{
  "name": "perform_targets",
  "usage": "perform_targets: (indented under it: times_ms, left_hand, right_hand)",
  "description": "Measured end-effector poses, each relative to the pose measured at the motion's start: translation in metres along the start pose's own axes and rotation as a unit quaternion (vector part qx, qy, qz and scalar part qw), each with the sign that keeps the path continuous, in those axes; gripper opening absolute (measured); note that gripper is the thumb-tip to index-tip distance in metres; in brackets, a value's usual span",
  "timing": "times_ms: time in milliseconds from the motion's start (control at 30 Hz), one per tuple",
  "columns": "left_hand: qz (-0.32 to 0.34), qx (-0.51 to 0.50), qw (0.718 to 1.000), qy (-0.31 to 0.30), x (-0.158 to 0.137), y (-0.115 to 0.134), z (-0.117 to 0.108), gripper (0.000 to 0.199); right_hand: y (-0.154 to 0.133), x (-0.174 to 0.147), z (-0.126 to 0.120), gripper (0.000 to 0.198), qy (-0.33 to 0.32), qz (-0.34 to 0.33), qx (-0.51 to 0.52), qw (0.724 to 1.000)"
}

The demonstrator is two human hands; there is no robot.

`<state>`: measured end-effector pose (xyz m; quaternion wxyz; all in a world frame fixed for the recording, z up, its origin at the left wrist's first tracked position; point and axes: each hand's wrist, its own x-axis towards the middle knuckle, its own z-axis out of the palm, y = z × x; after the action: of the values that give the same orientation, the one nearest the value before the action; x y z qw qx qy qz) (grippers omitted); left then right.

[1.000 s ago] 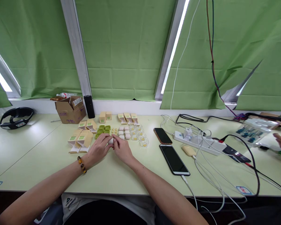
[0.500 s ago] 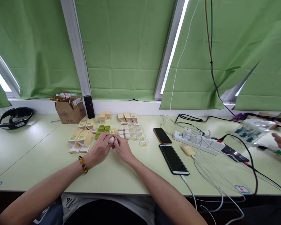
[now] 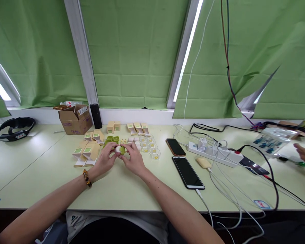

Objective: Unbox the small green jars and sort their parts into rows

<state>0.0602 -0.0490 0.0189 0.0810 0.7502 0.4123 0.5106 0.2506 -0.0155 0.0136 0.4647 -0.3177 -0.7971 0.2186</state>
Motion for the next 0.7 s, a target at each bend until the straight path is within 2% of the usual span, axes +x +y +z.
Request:
perform_targets:
  times_ms: [200,333,433,533,600,700]
  left_hand:
    - [-0.041,-0.064,0.997,0.008,-0.001,0.000,0.005,0.019]
    - [-0.096,-0.135,0.983,0.076,0.005,-0.007,0.001,0.027]
    - [-0.174,-0.276,0.935,0.139,0.014,-0.015,-0.008,0.034]
    - [-0.241,-0.445,0.851,0.138,0.022,-0.020,-0.016,0.030]
    - [-0.279,-0.511,0.802,0.135,0.024,-0.021,-0.017,0.026]
    - [-0.310,-0.539,0.769,0.147,0.024,-0.021,-0.016,0.021]
  right_hand:
    - [-0.004,0.003,0.008,0.039,0.004,-0.006,0.103,0.995]
    - [0.000,0.007,0.005,0.040,0.039,0.033,0.133,0.990]
    - [0.010,0.010,-0.005,0.043,0.080,0.072,0.127,0.986]
    - [0.016,0.010,-0.012,0.044,0.092,0.088,0.107,0.986]
    - [0.016,0.008,-0.009,0.046,0.073,0.092,0.097,0.988]
    - [0.008,0.001,0.003,0.045,0.012,0.078,0.075,0.994]
